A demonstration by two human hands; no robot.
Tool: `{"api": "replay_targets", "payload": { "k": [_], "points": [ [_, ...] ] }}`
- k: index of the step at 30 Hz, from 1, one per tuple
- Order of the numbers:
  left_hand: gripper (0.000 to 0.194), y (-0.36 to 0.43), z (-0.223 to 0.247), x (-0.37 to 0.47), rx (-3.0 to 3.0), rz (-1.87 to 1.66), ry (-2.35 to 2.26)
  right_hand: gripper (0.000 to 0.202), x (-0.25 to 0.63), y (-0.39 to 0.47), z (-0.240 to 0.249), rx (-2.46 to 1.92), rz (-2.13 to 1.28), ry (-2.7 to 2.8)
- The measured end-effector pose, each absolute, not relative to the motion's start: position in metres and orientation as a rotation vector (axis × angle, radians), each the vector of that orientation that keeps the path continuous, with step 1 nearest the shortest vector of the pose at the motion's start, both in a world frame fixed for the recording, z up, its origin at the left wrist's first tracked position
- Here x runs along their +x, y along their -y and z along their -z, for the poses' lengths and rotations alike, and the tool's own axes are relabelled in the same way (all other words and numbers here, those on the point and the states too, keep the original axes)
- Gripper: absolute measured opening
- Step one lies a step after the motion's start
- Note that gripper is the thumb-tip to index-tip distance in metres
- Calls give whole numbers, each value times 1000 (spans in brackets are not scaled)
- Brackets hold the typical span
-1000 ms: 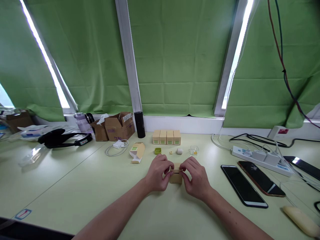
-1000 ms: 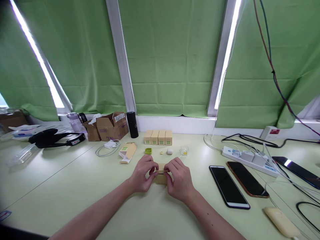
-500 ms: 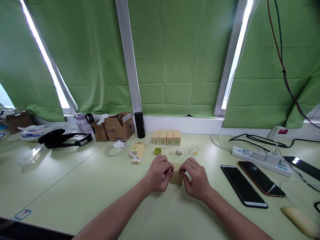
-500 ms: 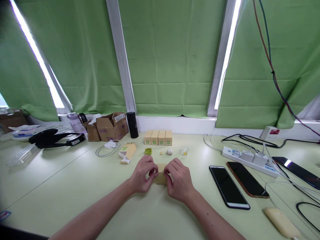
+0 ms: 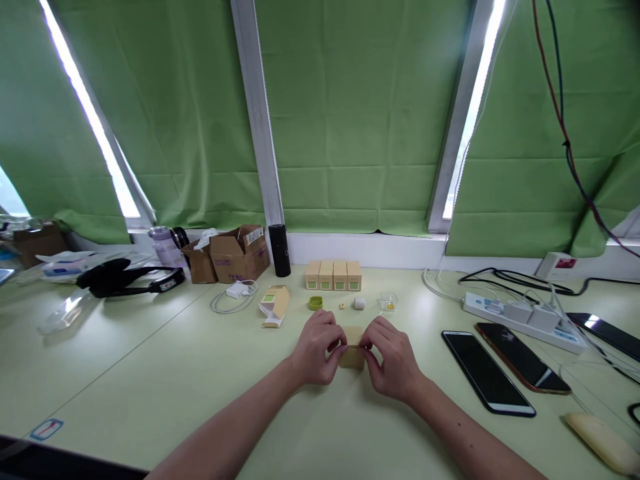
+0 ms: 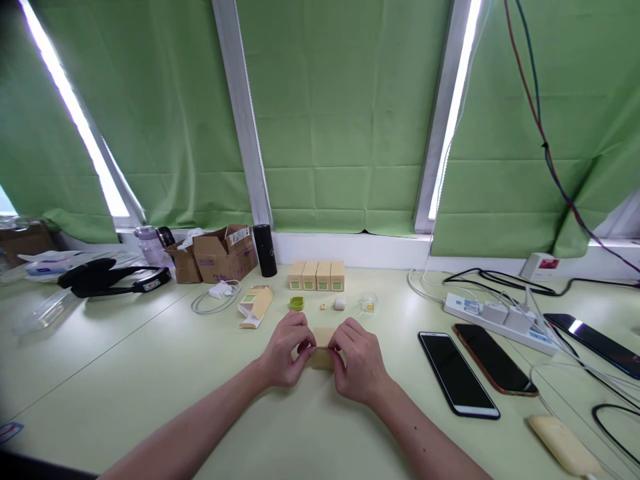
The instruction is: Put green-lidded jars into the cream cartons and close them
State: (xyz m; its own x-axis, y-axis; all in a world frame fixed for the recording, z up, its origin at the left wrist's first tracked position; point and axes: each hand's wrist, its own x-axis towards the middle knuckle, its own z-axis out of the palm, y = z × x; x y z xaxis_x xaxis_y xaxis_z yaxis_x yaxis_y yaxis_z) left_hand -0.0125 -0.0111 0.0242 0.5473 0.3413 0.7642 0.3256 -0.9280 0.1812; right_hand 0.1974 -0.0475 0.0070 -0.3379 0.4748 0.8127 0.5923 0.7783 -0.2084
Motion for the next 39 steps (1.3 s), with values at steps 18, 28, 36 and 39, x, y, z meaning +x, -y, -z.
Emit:
{"api": "replay_targets", "payload": {
  "k": [18, 28, 36, 39],
  "points": [
    [12, 12, -24, -11, 2740, -1332, -605, 19, 197, 47, -8, -790, 141, 2008],
    [13, 10, -22, -11, 2733, -1352, -578, 19, 198, 47, -9, -784, 151, 2026],
    [13, 7, -17, -11, 2661, -1346, -916, 27, 205, 46, -11, -826, 154, 2123],
    [21, 1, -12, -12, 2630, -1303, -1127, 36, 209, 44, -11, -859, 157, 2139]
  ]
}}
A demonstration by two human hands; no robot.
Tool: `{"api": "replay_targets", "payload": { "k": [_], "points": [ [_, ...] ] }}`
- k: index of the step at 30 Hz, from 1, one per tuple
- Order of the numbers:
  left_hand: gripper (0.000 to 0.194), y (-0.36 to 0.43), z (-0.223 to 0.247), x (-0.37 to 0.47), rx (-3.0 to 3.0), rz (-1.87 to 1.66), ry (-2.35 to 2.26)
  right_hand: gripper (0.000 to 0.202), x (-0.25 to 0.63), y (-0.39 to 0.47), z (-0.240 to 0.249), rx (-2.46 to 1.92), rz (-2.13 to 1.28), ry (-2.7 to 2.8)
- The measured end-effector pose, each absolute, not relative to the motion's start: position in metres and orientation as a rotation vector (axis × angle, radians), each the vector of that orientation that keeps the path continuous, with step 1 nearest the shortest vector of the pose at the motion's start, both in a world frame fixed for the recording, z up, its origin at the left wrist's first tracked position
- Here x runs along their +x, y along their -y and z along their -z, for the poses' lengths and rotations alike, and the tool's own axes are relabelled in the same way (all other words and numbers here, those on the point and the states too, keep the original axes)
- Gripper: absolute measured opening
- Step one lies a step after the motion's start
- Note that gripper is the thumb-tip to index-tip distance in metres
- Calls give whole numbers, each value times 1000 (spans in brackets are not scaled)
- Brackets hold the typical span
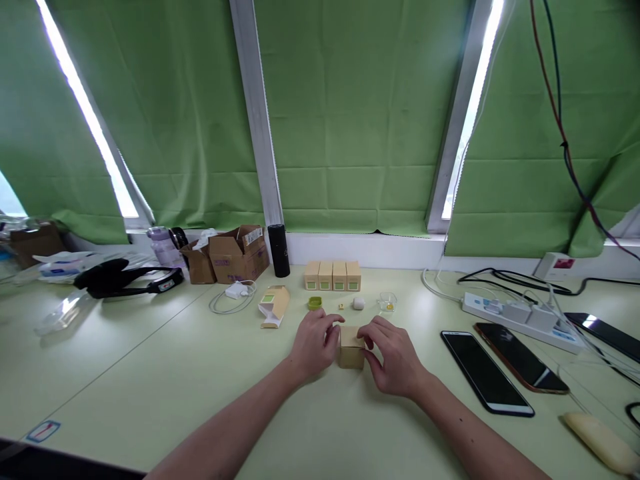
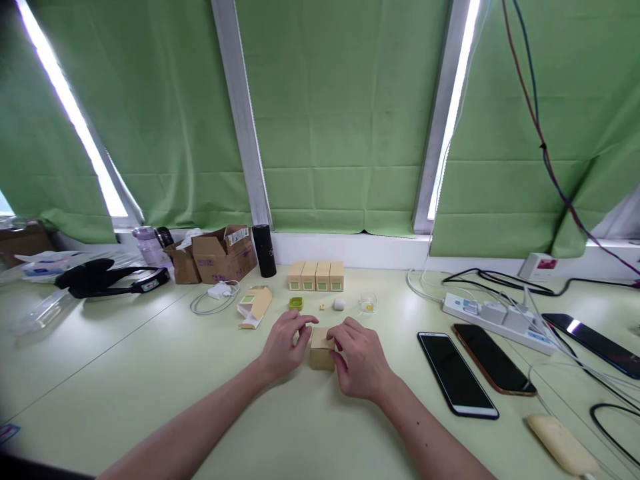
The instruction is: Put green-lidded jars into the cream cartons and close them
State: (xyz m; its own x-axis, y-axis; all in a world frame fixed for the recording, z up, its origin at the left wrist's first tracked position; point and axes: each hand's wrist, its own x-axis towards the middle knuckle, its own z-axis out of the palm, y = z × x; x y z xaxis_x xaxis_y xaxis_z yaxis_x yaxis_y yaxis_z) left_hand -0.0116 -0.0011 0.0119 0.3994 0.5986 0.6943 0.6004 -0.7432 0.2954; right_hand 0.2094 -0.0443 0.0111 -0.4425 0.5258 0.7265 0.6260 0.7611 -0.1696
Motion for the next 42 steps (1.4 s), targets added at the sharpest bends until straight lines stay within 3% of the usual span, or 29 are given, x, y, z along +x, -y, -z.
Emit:
{"api": "replay_targets", "payload": {
  "k": [12, 21, 28, 42],
  "points": [
    [29, 2, -15, -11, -2636, 1199, 1216, 24, 212, 32, 2, -1263, 127, 1976],
    [31, 0, -13, -11, -2690, 1083, 1509, 35, 211, 45, -10, -968, 103, 2134],
    [24, 2, -16, -10, -2683, 1098, 1464, 37, 212, 41, -7, -1057, 94, 2114],
    [14, 4, -12, -10, -2716, 1072, 1336, 27, 209, 27, 4, -1739, -57, 1992]
  ]
}}
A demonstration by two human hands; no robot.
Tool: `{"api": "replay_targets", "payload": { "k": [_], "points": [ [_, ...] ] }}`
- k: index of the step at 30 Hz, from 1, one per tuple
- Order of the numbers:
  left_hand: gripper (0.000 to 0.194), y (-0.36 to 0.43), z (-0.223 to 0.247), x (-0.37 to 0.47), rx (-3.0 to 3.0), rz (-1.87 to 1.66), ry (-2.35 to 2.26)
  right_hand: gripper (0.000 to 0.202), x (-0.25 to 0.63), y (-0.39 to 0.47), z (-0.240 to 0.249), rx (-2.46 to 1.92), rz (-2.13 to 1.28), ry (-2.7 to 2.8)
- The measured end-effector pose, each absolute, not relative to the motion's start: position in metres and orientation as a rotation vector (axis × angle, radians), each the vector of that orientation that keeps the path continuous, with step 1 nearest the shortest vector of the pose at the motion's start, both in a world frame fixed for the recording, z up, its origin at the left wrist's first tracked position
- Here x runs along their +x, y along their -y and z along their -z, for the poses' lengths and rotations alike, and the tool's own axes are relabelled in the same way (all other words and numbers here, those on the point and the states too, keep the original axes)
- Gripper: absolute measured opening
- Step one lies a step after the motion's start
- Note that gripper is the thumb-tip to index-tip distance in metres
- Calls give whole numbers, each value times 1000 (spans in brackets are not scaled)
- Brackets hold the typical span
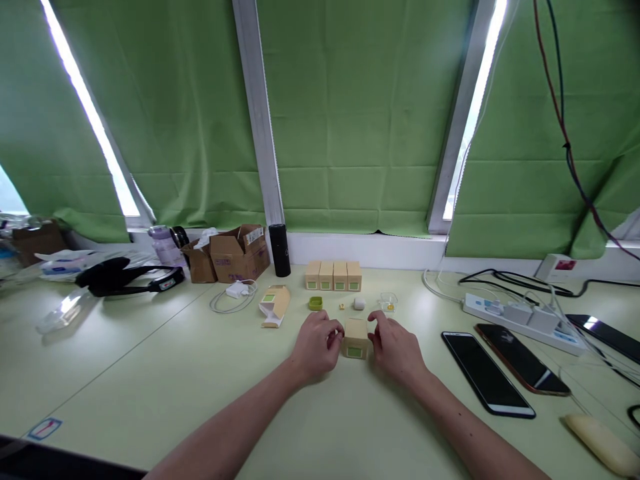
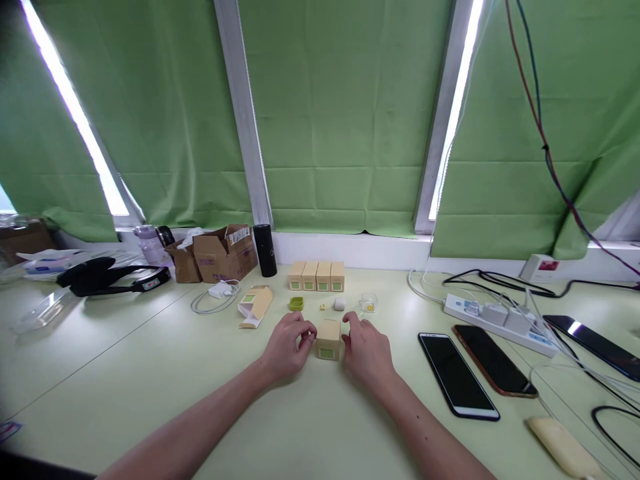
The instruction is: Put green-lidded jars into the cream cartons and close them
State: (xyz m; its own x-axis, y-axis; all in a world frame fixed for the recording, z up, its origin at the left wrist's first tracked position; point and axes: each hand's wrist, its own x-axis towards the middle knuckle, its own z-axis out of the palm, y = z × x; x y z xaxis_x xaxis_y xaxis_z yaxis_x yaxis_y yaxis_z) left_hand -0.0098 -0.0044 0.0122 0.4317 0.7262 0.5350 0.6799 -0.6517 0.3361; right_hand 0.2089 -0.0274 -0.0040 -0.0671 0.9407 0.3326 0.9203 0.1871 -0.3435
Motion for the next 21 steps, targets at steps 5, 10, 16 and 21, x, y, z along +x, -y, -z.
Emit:
{"api": "replay_targets", "payload": {
  "k": [5, 10, 16, 21],
  "points": [
    [19, 2, -13, -9, 2558, -874, -1468, 28, 212, 25, 5, -1906, -134, 2065],
    [21, 0, -14, -11, 2525, -746, -1603, 32, 213, 26, 2, -1935, -165, 2070],
    [21, 1, -17, -11, 2558, -696, -1651, 45, 221, 24, -2, -1852, -222, 2046],
    [21, 2, -19, -10, 2589, -686, -1678, 40, 227, 29, -18, -1627, -345, 1970]
  ]
}}
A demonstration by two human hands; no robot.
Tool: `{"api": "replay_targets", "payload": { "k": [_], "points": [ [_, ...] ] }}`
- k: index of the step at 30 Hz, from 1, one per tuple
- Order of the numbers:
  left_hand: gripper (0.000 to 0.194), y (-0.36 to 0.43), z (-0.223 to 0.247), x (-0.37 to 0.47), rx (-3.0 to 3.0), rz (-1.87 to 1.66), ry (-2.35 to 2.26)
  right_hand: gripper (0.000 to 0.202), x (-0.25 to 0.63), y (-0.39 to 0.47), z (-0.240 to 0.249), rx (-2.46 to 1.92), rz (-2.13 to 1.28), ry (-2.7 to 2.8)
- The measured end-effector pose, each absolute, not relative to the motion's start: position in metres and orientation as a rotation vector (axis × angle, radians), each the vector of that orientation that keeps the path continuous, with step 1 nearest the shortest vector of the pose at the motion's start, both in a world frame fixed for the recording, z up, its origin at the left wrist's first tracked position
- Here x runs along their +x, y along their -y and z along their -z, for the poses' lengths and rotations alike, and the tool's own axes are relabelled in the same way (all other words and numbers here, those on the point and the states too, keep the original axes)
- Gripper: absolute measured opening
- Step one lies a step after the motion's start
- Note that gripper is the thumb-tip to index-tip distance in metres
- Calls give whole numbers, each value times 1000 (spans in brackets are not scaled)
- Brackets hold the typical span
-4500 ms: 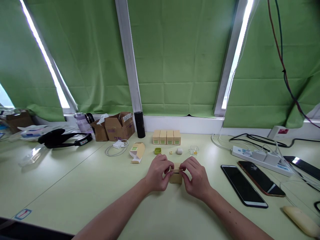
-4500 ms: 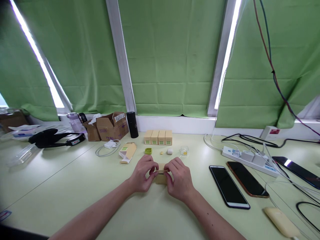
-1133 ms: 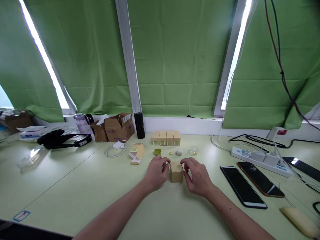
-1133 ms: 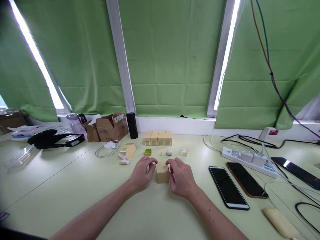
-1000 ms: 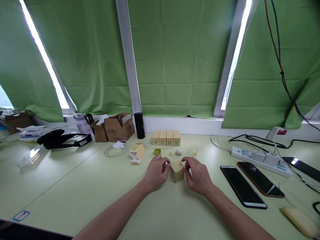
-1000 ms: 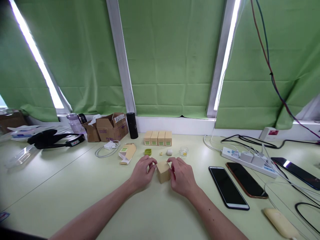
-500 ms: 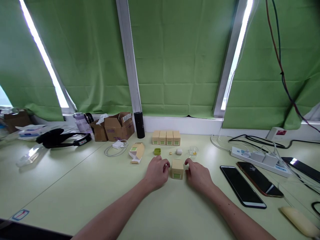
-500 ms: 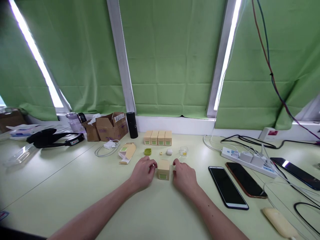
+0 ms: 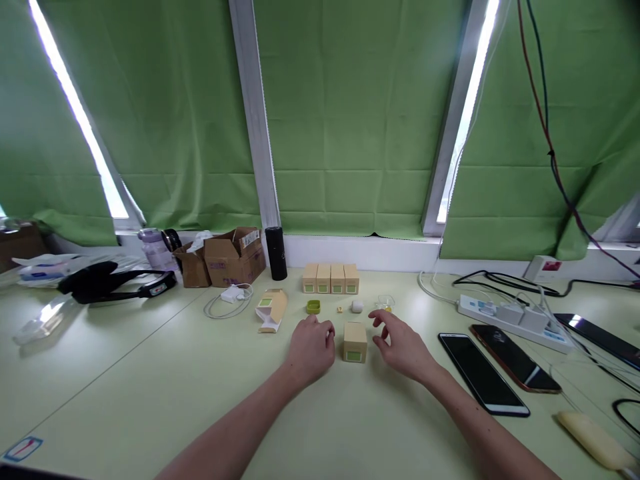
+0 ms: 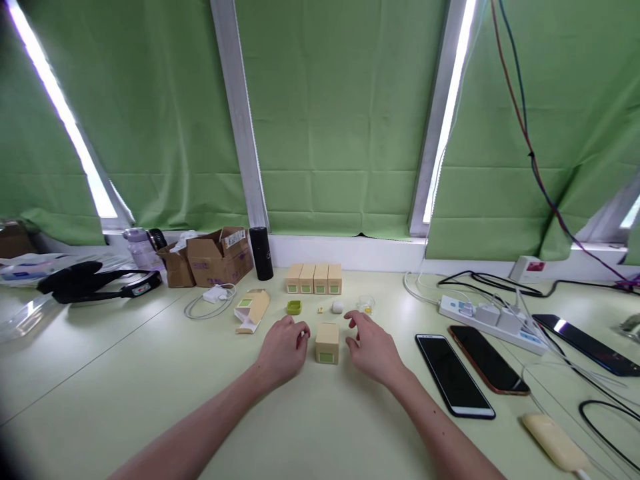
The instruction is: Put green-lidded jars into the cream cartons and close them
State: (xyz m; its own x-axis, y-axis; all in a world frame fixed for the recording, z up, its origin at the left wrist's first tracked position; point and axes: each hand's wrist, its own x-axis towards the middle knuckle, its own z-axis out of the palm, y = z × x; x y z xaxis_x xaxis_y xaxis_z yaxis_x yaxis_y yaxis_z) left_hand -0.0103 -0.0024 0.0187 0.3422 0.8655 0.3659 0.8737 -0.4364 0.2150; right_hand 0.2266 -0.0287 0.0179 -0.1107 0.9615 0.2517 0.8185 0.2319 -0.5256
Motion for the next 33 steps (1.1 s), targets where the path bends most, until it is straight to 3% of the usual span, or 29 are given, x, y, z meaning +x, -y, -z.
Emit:
{"api": "replay_targets", "payload": {
  "k": [4, 9, 18, 26, 33],
  "points": [
    [20, 3, -19, -9, -2543, 662, 1675, 42, 216, 40, -31, -1457, -363, 2028],
    [22, 4, -18, -8, -2536, 680, 1653, 69, 197, 45, -35, -1457, -86, 2256],
    [20, 4, -17, -8, -2541, 685, 1645, 55, 208, 11, -48, -1504, -224, 2176],
    [23, 5, -16, -5, -2553, 722, 1607, 49, 265, -81, -89, -1645, -157, 1917],
    [23, 5, -16, -2, -2582, 726, 1594, 43, 277, -144, -66, -1755, -194, 1914]
  ]
}}
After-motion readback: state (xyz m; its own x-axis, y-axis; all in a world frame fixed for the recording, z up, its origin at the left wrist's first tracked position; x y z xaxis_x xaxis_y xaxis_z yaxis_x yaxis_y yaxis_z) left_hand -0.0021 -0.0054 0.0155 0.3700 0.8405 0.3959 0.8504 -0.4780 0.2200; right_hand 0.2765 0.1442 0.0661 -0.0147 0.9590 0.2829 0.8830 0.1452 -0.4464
